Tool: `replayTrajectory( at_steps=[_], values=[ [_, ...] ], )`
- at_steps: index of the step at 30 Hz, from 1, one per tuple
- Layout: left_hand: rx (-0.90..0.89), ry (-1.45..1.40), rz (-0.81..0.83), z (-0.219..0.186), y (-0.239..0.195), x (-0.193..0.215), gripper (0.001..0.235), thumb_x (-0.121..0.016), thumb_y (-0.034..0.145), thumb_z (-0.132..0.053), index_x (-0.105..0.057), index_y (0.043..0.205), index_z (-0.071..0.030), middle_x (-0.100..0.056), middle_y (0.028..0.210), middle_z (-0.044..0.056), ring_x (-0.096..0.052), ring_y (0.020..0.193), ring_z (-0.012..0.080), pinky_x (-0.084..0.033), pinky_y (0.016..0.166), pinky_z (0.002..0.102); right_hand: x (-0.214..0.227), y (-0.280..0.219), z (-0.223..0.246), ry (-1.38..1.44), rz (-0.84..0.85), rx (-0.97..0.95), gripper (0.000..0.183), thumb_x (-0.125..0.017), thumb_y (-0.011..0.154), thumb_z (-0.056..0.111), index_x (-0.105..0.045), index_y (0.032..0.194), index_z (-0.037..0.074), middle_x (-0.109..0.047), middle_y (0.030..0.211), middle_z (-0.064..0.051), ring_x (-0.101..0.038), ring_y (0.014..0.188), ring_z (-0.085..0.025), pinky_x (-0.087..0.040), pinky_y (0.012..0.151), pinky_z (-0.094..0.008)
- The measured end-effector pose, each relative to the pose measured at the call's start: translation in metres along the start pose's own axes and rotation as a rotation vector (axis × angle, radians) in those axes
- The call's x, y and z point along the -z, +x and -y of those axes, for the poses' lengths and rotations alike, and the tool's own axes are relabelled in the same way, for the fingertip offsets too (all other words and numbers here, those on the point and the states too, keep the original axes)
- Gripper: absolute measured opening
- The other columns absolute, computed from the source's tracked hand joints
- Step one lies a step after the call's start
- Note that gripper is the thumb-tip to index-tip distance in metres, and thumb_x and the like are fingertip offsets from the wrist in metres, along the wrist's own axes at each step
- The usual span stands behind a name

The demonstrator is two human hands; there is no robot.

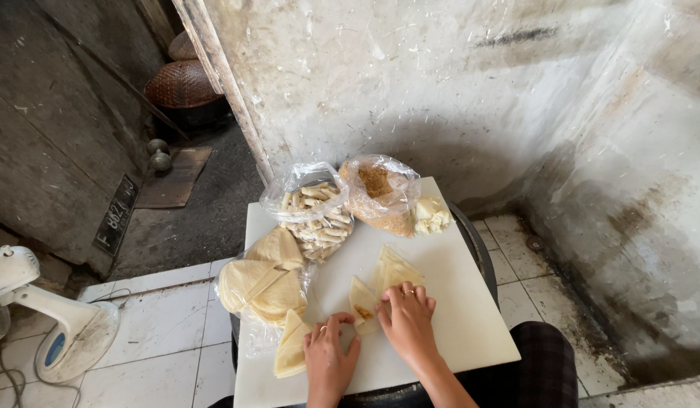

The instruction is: The person folds thin triangular wrappers, places a small amount of brown granular filling inside, and rolls them into small cones. The finished cones are placed into a plastic bag on the cutting board.

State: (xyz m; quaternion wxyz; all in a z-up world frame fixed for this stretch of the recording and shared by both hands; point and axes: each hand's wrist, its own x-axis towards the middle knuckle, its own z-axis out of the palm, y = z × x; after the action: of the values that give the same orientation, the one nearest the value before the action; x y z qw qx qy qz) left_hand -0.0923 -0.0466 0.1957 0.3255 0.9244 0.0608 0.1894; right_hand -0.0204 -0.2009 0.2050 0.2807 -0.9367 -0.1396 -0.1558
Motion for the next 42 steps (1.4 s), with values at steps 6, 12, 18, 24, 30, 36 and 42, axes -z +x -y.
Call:
replayTrajectory(
  at_steps=[6, 12, 18, 24, 30, 36, 42],
  values=[
    [0.033, -0.034, -0.010, -0.003, 0.000, 0.002, 0.017, -0.075, 0.083, -0.020, -0.072, 0.099, -0.019, -0.076, 0.095, -0.005, -0.066, 0.091, 0.0208, -0.042, 0.086, 0.038, -0.006, -0.002, -0.004, 0.137, -0.034, 0.135, 0.016, -0.073, 0.084, 0.008, -0.060, 0.092, 0.012, -0.070, 0.085, 0.000, -0.061, 0.085, -0.022, -0.038, 0.086, -0.044],
    [-0.038, -0.037, -0.071, -0.007, -0.001, 0.004, 0.009, -0.074, 0.084, -0.019, -0.073, 0.092, -0.015, -0.076, 0.093, -0.004, -0.065, 0.086, 0.0222, -0.042, 0.080, 0.039, -0.005, -0.003, -0.002, 0.472, -0.153, 0.112, 0.018, -0.072, 0.089, 0.007, -0.060, 0.103, 0.008, -0.068, 0.089, -0.004, -0.066, 0.082, -0.021, -0.051, 0.074, -0.035],
    [-0.025, -0.058, -0.049, -0.007, -0.003, 0.005, 0.006, -0.072, 0.085, -0.020, -0.073, 0.089, -0.015, -0.075, 0.088, -0.004, -0.065, 0.081, 0.0219, -0.043, 0.078, 0.038, 0.001, -0.001, -0.001, 0.074, -0.075, 0.108, 0.014, -0.076, 0.082, 0.015, -0.065, 0.090, 0.013, -0.067, 0.088, -0.005, -0.059, 0.089, -0.028, -0.042, 0.076, -0.044],
    [-0.058, -0.048, -0.045, -0.005, -0.006, 0.004, 0.007, -0.073, 0.085, -0.020, -0.072, 0.089, -0.015, -0.075, 0.088, -0.003, -0.065, 0.084, 0.0228, -0.043, 0.078, 0.039, -0.007, -0.004, -0.003, 0.073, -0.056, 0.154, 0.015, -0.075, 0.083, 0.014, -0.063, 0.093, 0.014, -0.067, 0.088, -0.002, -0.059, 0.091, -0.026, -0.040, 0.081, -0.044],
    [-0.069, -0.075, -0.079, -0.002, -0.007, 0.000, 0.006, -0.074, 0.084, -0.019, -0.072, 0.088, -0.014, -0.075, 0.101, -0.005, -0.065, 0.090, 0.0234, -0.043, 0.081, 0.039, -0.008, -0.004, -0.005, 0.256, -0.083, 0.186, 0.029, -0.074, 0.082, 0.004, -0.059, 0.105, 0.013, -0.070, 0.087, 0.000, -0.063, 0.086, -0.022, -0.043, 0.082, -0.042],
    [-0.071, -0.077, -0.068, 0.000, -0.008, -0.001, 0.007, -0.073, 0.084, -0.018, -0.071, 0.090, -0.015, -0.077, 0.102, -0.007, -0.065, 0.089, 0.0217, -0.044, 0.080, 0.038, -0.004, -0.003, -0.001, 0.089, -0.048, 0.160, 0.018, -0.075, 0.082, 0.011, -0.064, 0.096, 0.013, -0.068, 0.089, -0.004, -0.059, 0.089, -0.026, -0.042, 0.078, -0.043],
    [-0.073, -0.087, -0.067, 0.000, -0.008, -0.001, 0.005, -0.072, 0.085, -0.017, -0.071, 0.090, -0.015, -0.078, 0.099, -0.008, -0.065, 0.086, 0.0204, -0.044, 0.079, 0.036, -0.005, -0.004, 0.000, 0.100, -0.045, 0.186, 0.014, -0.074, 0.085, 0.010, -0.062, 0.093, 0.012, -0.068, 0.087, -0.003, -0.059, 0.088, -0.026, -0.041, 0.079, -0.042]
  ],
)
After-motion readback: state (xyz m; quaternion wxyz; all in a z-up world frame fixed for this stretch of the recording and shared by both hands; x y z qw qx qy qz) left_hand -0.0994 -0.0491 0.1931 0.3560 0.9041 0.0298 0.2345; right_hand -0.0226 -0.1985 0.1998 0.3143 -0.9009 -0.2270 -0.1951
